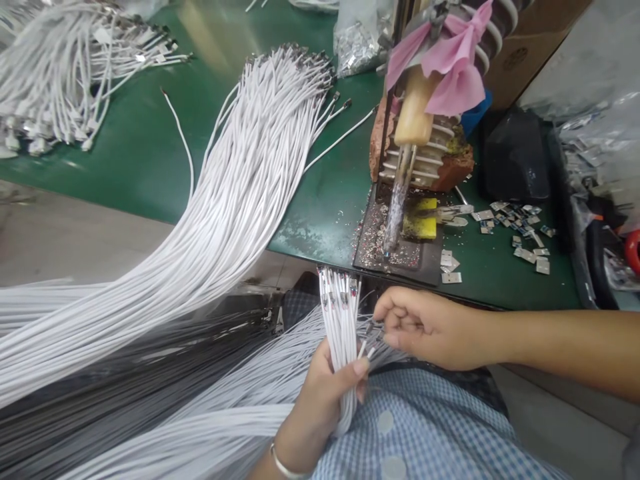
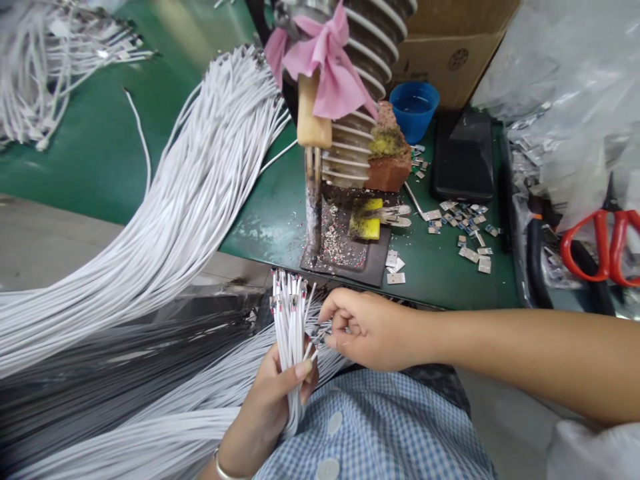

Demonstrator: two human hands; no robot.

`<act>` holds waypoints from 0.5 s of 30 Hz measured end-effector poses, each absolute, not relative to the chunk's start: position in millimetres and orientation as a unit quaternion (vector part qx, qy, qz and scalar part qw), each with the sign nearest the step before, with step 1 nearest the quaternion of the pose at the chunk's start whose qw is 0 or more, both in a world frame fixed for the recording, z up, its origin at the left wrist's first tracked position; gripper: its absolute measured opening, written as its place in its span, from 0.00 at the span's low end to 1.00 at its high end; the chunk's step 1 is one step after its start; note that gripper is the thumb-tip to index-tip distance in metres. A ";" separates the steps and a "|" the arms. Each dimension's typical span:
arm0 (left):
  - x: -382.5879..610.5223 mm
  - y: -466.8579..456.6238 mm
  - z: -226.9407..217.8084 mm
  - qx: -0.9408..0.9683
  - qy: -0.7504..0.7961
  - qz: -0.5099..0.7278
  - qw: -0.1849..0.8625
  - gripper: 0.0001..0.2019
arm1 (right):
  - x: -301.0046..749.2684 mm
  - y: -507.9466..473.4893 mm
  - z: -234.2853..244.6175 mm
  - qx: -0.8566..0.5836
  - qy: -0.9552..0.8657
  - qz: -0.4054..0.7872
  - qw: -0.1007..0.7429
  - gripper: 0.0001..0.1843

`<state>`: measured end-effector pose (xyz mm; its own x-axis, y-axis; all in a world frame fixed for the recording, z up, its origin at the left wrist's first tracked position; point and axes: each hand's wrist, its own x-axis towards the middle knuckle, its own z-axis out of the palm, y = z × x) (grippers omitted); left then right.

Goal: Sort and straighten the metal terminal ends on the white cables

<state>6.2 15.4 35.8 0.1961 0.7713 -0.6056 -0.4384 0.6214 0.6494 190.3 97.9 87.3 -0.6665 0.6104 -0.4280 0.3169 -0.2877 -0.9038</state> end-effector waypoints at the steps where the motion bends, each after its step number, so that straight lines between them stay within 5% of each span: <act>1: 5.2 14.0 35.2 0.166 0.482 0.408 0.757 0.14 | 192.4 98.5 87.4 -0.384 -0.594 0.698 0.112 0.10; 4: 0.4 8.3 37.7 0.159 0.427 0.422 0.783 0.13 | 199.5 105.0 91.0 -0.298 -0.633 0.704 0.123 0.06; 8: -5.2 5.6 50.9 0.160 0.341 0.452 0.809 0.10 | 203.1 113.0 105.0 -0.158 -0.724 0.667 0.081 0.14; 12: -2.0 19.7 65.7 0.168 0.334 0.493 0.786 0.07 | 204.7 104.2 119.6 -0.216 -0.811 0.542 0.038 0.13; 15: 6.2 36.6 71.0 0.171 0.351 0.517 0.762 0.05 | 209.6 92.9 121.8 -0.283 -0.817 0.488 0.117 0.10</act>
<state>6.2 36.6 71.0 0.2187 0.9078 -0.3580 -0.6672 0.4068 0.6240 209.6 92.9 121.8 -0.8124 0.5770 -0.0842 0.3477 0.3634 -0.8643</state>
